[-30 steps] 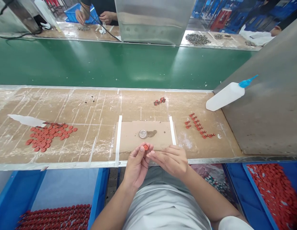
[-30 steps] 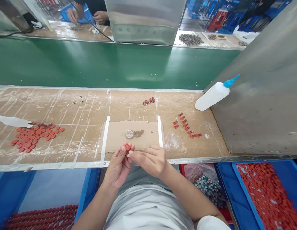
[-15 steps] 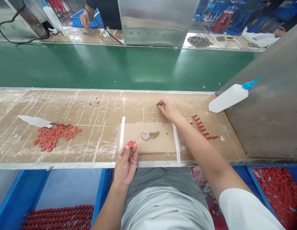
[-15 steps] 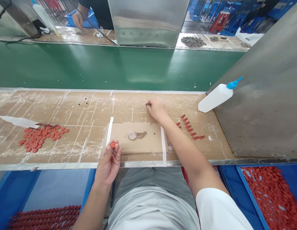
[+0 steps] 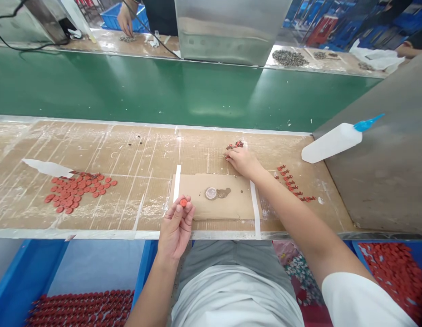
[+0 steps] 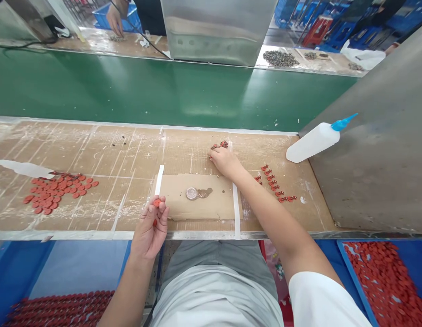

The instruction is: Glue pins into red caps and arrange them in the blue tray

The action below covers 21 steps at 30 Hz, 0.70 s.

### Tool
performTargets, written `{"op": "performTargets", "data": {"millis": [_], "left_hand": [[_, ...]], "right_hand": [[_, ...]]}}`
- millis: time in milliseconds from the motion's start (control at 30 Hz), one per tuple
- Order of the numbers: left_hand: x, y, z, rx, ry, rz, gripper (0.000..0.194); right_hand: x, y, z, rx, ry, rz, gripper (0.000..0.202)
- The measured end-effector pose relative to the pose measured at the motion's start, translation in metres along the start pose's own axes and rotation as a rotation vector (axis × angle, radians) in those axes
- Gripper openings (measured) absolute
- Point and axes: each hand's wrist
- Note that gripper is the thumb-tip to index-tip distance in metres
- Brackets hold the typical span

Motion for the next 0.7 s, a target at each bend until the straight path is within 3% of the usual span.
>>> {"op": "performTargets", "data": {"millis": [100, 267, 467, 567, 700], "left_hand": [[0.001, 0.000, 0.002, -0.034, -0.027, 0.014, 0.020], [0.003, -0.001, 0.007, -0.048, -0.036, 0.031, 0.019], [0.001, -0.004, 0.009, -0.057, -0.068, 0.024, 0.023], [0.000, -0.005, 0.008, -0.047, -0.069, 0.010, 0.024], [-0.003, -0.008, 0.003, -0.027, -0.068, 0.002, 0.025]], "right_hand": [[0.002, -0.001, 0.000, -0.007, -0.060, 0.036, 0.031], [0.001, -0.007, 0.000, 0.101, -0.109, 0.035, 0.033], [0.001, -0.007, 0.009, 0.103, 0.029, -0.096, 0.025], [0.002, -0.008, 0.021, 0.142, 0.122, -0.363, 0.020], [0.004, -0.026, 0.038, 0.329, 0.297, -0.999, 0.036]]}}
Point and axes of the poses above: each hand's wrist, its own z-axis away from the middle knuckle, its own x-axis out of the palm, y = z × x, and after that the axes turned 10 degrees about -y, right-handed
